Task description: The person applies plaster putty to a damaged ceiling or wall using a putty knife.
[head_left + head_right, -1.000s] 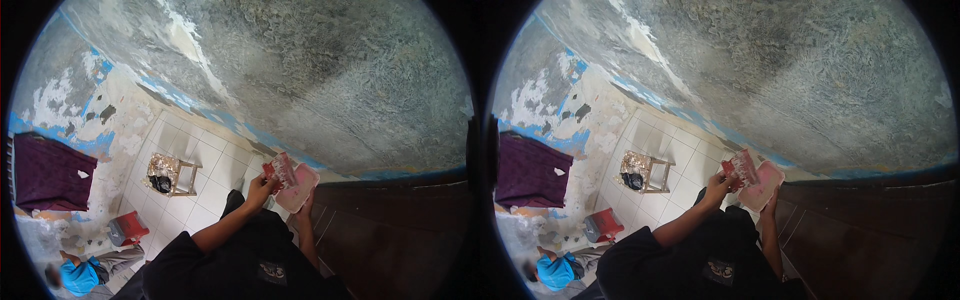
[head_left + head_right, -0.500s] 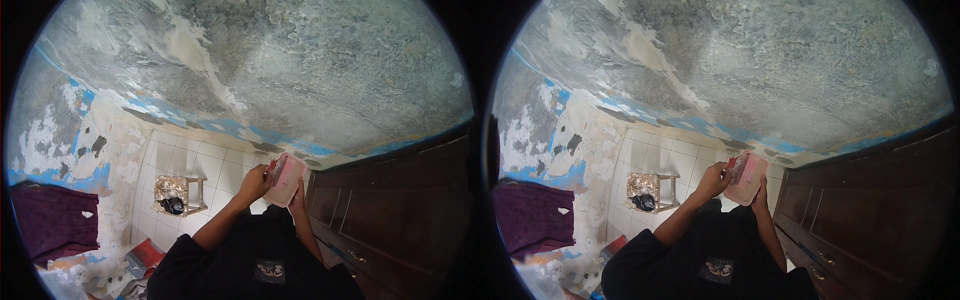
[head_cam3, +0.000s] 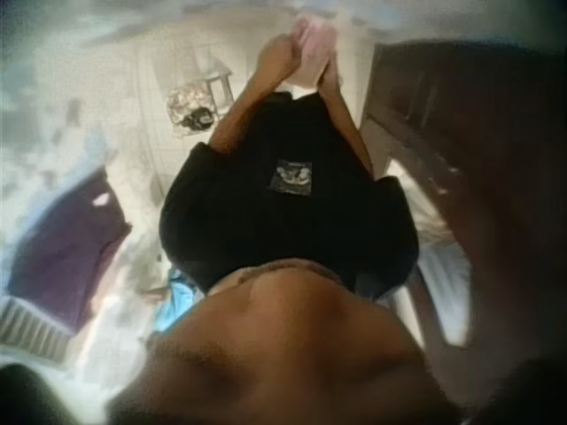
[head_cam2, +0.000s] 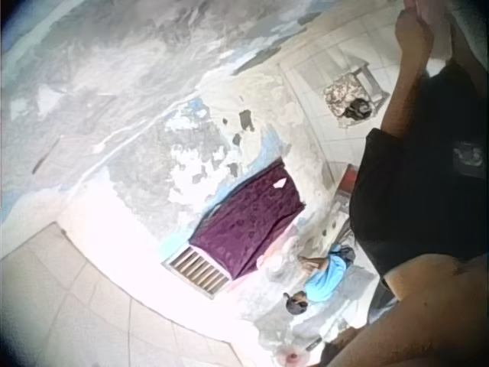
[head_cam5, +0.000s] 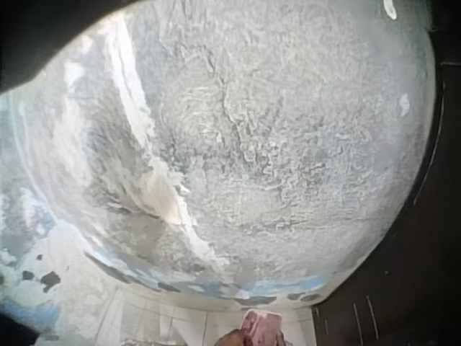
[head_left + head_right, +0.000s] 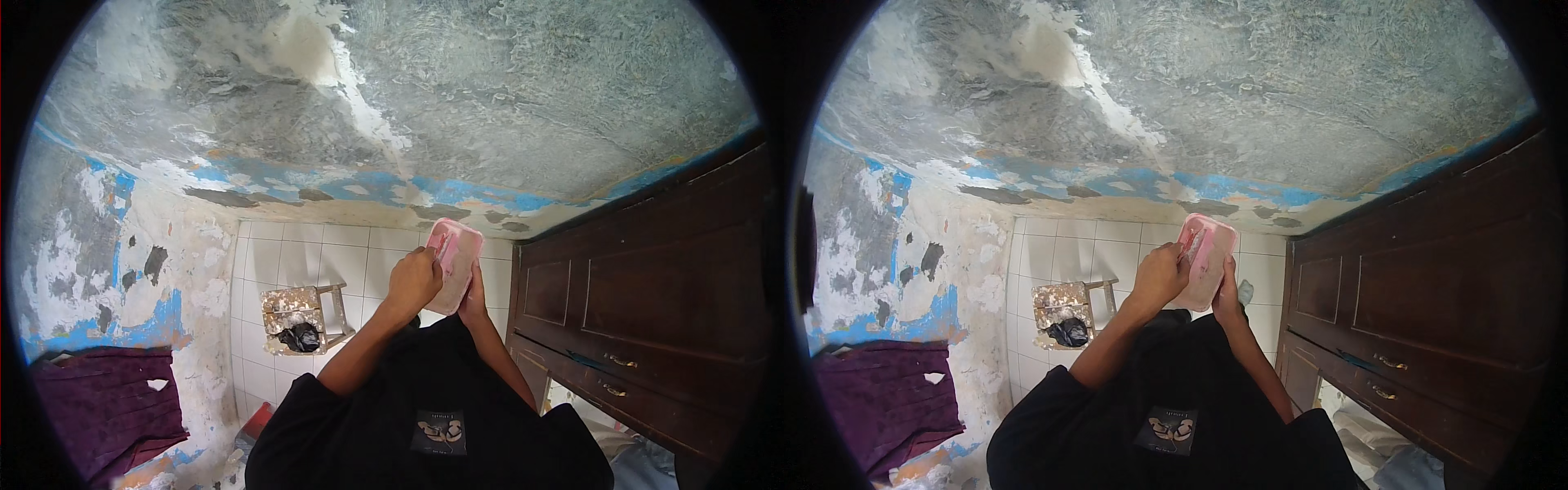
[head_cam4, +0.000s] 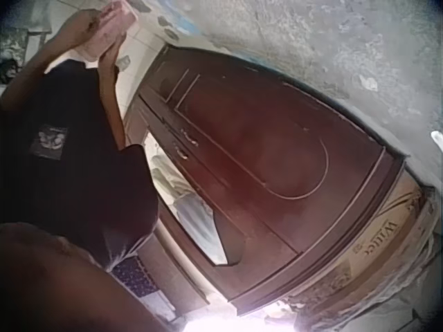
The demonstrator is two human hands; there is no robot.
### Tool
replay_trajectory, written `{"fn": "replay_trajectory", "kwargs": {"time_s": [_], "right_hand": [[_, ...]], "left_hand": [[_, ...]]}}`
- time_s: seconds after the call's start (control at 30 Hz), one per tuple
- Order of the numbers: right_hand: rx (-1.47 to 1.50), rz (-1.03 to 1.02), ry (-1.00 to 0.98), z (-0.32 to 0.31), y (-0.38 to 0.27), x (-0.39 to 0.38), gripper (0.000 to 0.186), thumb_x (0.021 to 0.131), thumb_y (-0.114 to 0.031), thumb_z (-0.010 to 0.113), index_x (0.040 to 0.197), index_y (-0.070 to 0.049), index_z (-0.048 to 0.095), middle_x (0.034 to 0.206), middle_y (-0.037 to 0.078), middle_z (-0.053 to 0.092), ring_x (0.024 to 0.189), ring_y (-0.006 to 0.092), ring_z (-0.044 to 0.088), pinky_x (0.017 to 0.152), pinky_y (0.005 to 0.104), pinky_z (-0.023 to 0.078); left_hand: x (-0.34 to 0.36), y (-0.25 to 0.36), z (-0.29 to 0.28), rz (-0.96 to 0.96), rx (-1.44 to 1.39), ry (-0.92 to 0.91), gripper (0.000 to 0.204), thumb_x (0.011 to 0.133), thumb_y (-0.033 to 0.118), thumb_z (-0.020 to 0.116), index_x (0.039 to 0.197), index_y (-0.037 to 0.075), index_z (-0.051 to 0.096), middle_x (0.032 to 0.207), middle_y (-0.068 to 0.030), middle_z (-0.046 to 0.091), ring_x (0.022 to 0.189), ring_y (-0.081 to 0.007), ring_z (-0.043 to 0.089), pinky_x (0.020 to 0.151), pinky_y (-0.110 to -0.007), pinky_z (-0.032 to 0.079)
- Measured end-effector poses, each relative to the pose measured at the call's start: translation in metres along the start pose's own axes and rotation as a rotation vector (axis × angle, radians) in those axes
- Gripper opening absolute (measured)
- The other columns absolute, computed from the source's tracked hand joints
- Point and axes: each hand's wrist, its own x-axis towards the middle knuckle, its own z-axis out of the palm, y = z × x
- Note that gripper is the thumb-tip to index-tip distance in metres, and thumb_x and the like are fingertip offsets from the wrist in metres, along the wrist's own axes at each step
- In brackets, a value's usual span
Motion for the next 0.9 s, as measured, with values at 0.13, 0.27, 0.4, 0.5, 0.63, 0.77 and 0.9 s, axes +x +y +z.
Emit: {"fn": "replay_trajectory", "kwargs": {"time_s": [0.13,0.27,0.4,0.5,0.63,0.77,0.9], "right_hand": [[-0.012,-0.028,-0.014,0.011,0.012,-0.001,0.052,0.107,-0.045,0.037,0.147,-0.012,0.035,0.141,0.008,0.048,0.131,0.0214,0.048,0.112,0.0377,0.038],[-0.026,-0.005,-0.005,0.024,0.009,-0.004,0.056,0.107,-0.048,0.037,0.150,-0.013,0.029,0.144,0.009,0.046,0.134,0.0229,0.045,0.114,0.0395,0.035],[-0.108,-0.033,0.039,0.022,0.010,-0.001,0.060,0.106,-0.050,0.038,0.152,-0.013,0.025,0.146,0.011,0.043,0.136,0.0241,0.042,0.115,0.0411,0.033],[-0.052,-0.018,-0.014,0.020,0.009,0.000,0.062,0.106,-0.051,0.038,0.152,-0.013,0.021,0.147,0.011,0.039,0.137,0.0243,0.040,0.115,0.0413,0.033],[-0.070,-0.026,0.021,0.018,0.010,0.003,0.062,0.105,-0.051,0.039,0.151,-0.012,0.023,0.148,0.011,0.039,0.138,0.0238,0.039,0.115,0.0407,0.033],[-0.069,-0.038,0.079,0.019,0.008,0.006,0.062,0.105,-0.051,0.040,0.150,-0.012,0.024,0.147,0.010,0.039,0.137,0.0237,0.040,0.115,0.0396,0.032],[-0.099,-0.072,0.140,0.019,0.001,0.007,0.063,0.105,-0.052,0.040,0.150,-0.012,0.024,0.146,0.010,0.040,0.136,0.0235,0.040,0.115,0.0389,0.032]], "left_hand": [[-0.003,-0.008,0.005,-0.011,-0.025,-0.004,0.017,0.082,0.011,0.059,0.089,-0.005,0.064,0.080,-0.0270,0.065,0.078,-0.0454,0.065,0.072,-0.054,0.051],[-0.006,-0.015,0.012,-0.032,-0.094,-0.093,0.015,0.083,0.012,0.059,0.084,-0.003,0.064,0.084,-0.0271,0.067,0.078,-0.0461,0.066,0.072,-0.054,0.053],[-0.007,-0.019,0.014,0.001,-0.214,-0.071,0.015,0.082,0.011,0.059,0.082,-0.003,0.064,0.083,-0.0271,0.067,0.079,-0.0470,0.065,0.072,-0.054,0.052],[-0.005,-0.022,0.010,-0.008,-0.177,0.060,0.014,0.082,0.011,0.060,0.083,-0.003,0.063,0.083,-0.0270,0.066,0.079,-0.0471,0.065,0.072,-0.054,0.052],[-0.003,-0.026,0.013,0.022,-0.160,-0.025,0.014,0.082,0.010,0.060,0.084,-0.003,0.064,0.081,-0.0268,0.066,0.078,-0.0467,0.065,0.070,-0.052,0.052],[0.000,-0.031,-0.004,-0.057,-0.357,0.006,0.015,0.084,0.009,0.061,0.089,-0.004,0.066,0.077,-0.0236,0.067,0.070,-0.0393,0.067,0.064,-0.044,0.052],[0.005,-0.035,-0.030,-0.070,-0.587,-0.115,0.017,0.091,0.010,0.063,0.101,-0.003,0.070,0.075,-0.0085,0.070,0.065,-0.0124,0.062,0.063,-0.031,0.050]]}}
